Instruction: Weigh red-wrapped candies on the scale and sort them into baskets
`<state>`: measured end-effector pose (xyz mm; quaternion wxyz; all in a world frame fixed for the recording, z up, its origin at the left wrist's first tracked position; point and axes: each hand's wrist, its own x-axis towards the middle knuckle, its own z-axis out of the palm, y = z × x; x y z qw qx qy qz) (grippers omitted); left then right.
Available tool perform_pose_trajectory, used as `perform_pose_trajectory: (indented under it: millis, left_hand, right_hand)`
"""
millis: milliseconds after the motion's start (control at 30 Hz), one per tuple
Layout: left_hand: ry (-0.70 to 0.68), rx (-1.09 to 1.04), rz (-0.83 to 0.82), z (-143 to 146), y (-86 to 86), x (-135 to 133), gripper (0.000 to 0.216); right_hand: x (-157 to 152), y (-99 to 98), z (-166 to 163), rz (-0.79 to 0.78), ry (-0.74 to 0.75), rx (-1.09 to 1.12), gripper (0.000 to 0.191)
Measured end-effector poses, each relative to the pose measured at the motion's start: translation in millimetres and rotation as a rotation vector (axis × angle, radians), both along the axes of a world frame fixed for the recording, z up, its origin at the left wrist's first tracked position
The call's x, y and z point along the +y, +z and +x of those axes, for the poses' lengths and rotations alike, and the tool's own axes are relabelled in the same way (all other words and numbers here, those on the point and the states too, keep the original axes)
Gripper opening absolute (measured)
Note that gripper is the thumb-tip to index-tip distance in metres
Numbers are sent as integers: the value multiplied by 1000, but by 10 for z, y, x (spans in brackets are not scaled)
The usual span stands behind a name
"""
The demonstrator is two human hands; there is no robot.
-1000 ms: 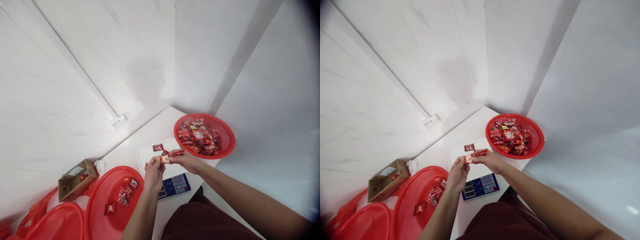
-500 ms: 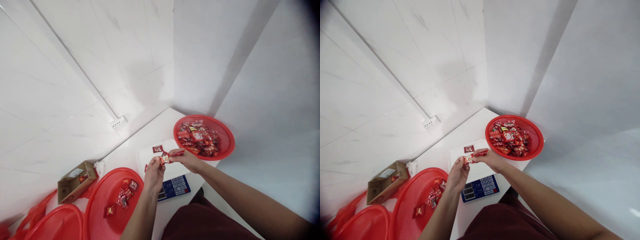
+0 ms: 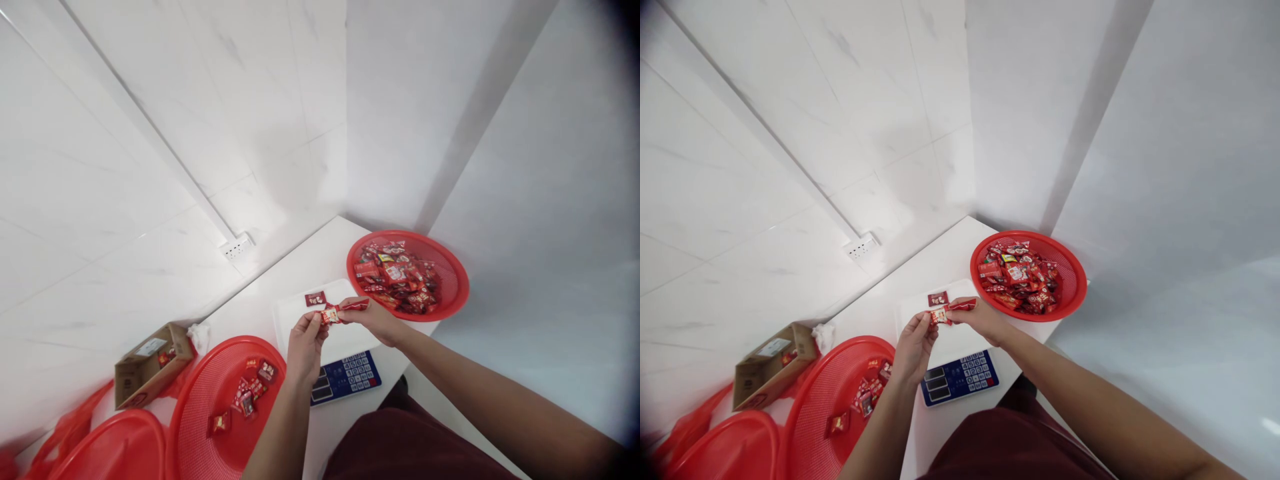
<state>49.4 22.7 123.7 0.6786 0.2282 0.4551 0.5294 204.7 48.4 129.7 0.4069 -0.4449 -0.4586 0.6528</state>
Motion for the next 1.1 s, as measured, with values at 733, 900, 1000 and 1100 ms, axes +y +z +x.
perform_pose_trajectory:
  millis: [733,900,1000,1100]
  left_hand:
    - [-17,23,-16,-12,-10,-32,26]
    - [4,65,-43,-30,-146,-59,27]
    - [15,35,-70,-52,-225,-73,28]
    - [-2,18,-99,-85,-313,-77,30]
  right_hand:
    - [-11,-95,2,-149,-62,102,24]
    - [-68,-209,-15,-183,-68,42,20]
    - [-84,-266,-25,-183,-51,14,20]
    - [-80,-329,-34,-189,-32,-15,21]
